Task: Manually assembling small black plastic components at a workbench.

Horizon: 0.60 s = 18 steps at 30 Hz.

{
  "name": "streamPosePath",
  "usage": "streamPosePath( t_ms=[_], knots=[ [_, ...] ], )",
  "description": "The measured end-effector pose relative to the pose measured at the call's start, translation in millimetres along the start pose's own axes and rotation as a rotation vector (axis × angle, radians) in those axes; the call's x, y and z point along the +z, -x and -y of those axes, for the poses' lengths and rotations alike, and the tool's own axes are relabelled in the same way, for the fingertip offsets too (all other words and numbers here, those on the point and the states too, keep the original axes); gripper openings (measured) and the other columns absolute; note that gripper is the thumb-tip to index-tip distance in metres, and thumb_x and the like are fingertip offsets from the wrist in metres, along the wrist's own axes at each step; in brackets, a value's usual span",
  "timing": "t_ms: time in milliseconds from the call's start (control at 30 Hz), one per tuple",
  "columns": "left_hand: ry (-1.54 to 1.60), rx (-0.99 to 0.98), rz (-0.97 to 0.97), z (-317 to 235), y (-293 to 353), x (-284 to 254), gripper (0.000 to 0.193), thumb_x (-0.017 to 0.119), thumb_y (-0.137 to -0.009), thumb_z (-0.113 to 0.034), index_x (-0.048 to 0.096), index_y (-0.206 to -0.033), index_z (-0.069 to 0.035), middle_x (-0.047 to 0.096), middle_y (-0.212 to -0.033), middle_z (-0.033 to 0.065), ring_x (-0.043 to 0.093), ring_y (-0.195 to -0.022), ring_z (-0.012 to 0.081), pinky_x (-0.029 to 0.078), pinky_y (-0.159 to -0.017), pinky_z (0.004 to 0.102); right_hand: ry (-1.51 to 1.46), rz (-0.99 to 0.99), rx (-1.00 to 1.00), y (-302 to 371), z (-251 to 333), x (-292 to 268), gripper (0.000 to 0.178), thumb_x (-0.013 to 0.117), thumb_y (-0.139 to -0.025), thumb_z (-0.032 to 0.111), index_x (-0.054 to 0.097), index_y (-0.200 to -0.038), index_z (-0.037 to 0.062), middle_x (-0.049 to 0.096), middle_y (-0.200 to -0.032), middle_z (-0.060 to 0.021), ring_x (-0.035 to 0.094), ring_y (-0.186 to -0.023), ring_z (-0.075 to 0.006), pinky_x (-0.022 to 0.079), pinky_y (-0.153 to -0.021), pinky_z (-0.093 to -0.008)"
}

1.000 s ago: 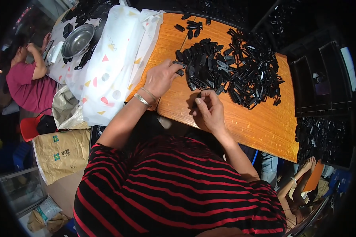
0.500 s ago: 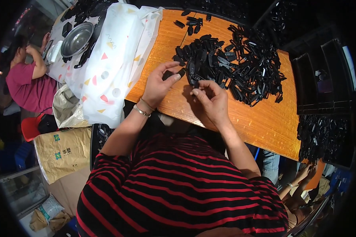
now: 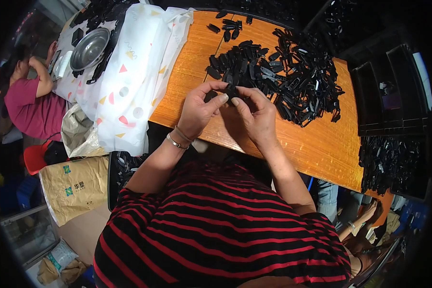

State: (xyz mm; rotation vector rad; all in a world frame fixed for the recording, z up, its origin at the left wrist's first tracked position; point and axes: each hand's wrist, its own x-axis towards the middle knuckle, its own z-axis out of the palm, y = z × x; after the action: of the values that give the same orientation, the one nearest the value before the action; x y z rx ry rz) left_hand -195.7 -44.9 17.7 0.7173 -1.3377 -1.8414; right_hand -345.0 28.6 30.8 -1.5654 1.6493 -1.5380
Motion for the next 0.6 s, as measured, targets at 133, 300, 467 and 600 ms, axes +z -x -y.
streamPosePath(
  t_ms=[133,300,467,600],
  knots=[
    [-0.067,0.057,-0.022,2.9,1.6,1.9,0.023,0.063,-0.089,-0.006,0.063,-0.111,-0.001,0.062,-0.088,-0.0020,0.049,-0.063,0.0004,0.041,-0.056,0.0153,0.079,0.010,-0.037,-0.1,-0.1,-0.9,0.021,0.069,-0.084,0.004,0.067,-0.105,-0.0004,0.066,-0.092,-0.0093,0.064,-0.077,-0.0142,0.050,-0.068,-0.0243],
    [-0.100,0.093,-0.089,4.0,9.1,14.6,0.022,0.062,-0.090,-0.007,0.064,-0.112,-0.001,0.061,-0.086,-0.0023,0.048,-0.061,0.0007,0.040,-0.053,0.0157,0.224,-0.032,-0.192,4.0,0.2,4.4,0.021,0.068,-0.081,0.002,0.066,-0.102,0.0003,0.064,-0.089,-0.0126,0.064,-0.075,-0.0231,0.050,-0.064,-0.0280],
    [-0.224,0.126,-0.084,7.5,14.9,16.1,0.019,0.058,-0.094,-0.008,0.064,-0.111,-0.002,0.061,-0.085,-0.0025,0.048,-0.062,0.0010,0.040,-0.054,0.0159,0.249,-0.128,-0.176,17.0,-5.5,20.4,0.039,0.076,-0.074,0.010,0.058,-0.108,0.0034,0.057,-0.090,-0.0131,0.062,-0.075,-0.0316,0.050,-0.062,-0.0376],
    [0.002,0.020,-0.036,5.2,15.1,5.4,0.020,0.051,-0.099,-0.018,0.062,-0.103,-0.002,0.060,-0.084,-0.0018,0.050,-0.066,0.0016,0.040,-0.057,0.0160,0.238,-0.035,-0.114,24.9,-1.9,25.6,0.053,0.077,-0.075,0.013,0.051,-0.120,0.0015,0.058,-0.097,-0.0163,0.061,-0.077,-0.0297,0.050,-0.066,-0.0357]
  ],
)
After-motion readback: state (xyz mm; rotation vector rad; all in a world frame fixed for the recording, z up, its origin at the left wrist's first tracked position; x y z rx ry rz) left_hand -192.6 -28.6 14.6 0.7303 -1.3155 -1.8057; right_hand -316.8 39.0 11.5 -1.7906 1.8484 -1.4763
